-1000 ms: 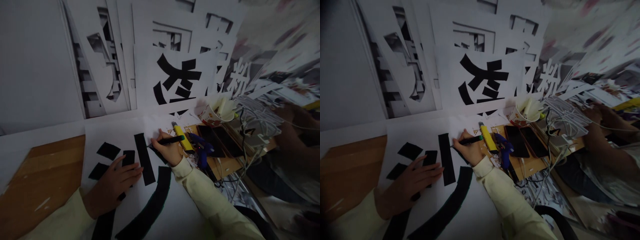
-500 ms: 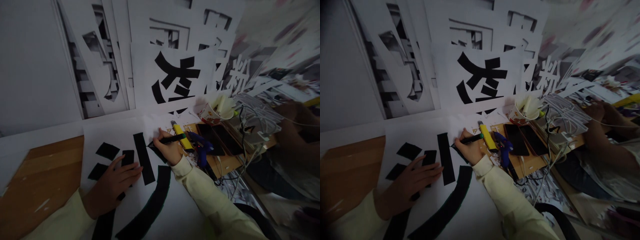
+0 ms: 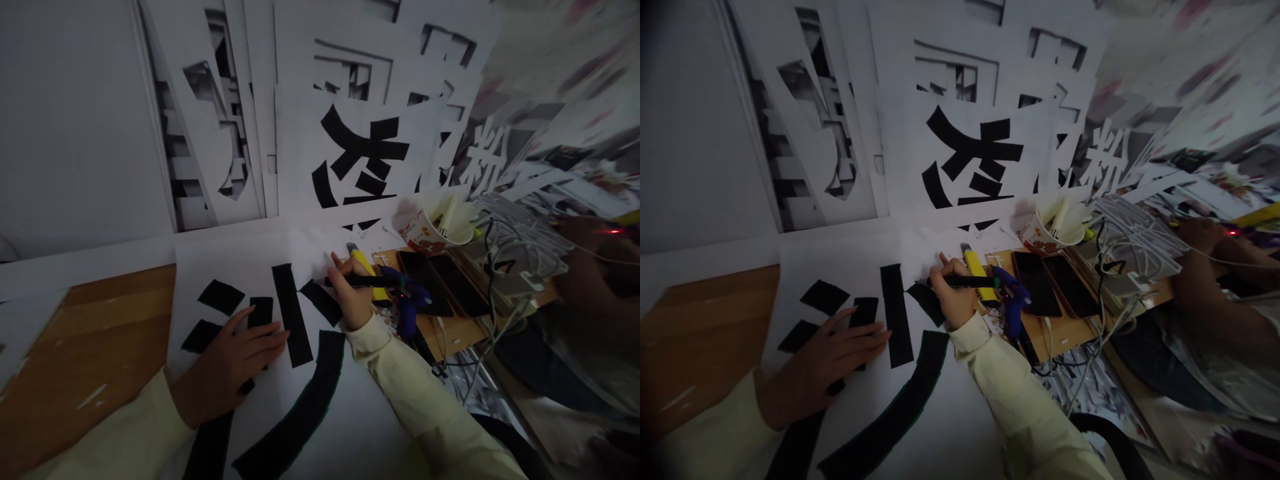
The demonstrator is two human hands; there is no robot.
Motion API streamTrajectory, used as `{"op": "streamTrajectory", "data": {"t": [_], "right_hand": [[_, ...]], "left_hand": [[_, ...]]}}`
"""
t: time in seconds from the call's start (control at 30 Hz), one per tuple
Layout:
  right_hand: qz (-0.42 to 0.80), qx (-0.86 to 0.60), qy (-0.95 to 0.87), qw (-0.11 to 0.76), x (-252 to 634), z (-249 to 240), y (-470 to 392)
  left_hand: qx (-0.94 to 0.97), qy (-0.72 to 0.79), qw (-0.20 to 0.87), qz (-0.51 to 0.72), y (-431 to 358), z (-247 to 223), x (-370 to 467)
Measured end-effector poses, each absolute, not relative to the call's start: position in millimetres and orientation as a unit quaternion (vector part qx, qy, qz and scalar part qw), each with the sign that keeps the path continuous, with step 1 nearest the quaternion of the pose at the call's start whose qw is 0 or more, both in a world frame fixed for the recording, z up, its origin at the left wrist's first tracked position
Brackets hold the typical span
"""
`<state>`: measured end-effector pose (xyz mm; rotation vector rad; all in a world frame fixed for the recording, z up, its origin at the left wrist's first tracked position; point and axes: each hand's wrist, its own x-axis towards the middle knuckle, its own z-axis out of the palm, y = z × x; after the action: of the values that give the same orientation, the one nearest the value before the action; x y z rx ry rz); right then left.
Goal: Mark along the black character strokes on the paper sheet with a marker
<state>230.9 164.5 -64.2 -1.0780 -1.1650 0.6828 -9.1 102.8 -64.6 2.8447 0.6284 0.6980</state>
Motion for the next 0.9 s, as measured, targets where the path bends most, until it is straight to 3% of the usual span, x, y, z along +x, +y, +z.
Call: {"op": "streamTrajectory", "data": {"t": [0.2, 0.43, 0.6, 0.9], "right_hand": [[0.283, -0.504, -0.489, 0.653, 232, -64, 163], [0.3, -0.566, -0.55, 0.536, 231, -33, 142], [0.33, -0.54, -0.569, 0.524, 218, -12, 124], [0.314, -0.531, -0.599, 0.51, 177, -53, 130]], "left_hand": [[0.946, 0.211, 0.071, 0.235, 101, -67, -8], [0.942, 0.211, 0.067, 0.254, 98, -70, -7], [0.94, 0.214, 0.078, 0.253, 99, -71, -8], [0.942, 0.22, 0.094, 0.235, 99, -80, -10]]}}
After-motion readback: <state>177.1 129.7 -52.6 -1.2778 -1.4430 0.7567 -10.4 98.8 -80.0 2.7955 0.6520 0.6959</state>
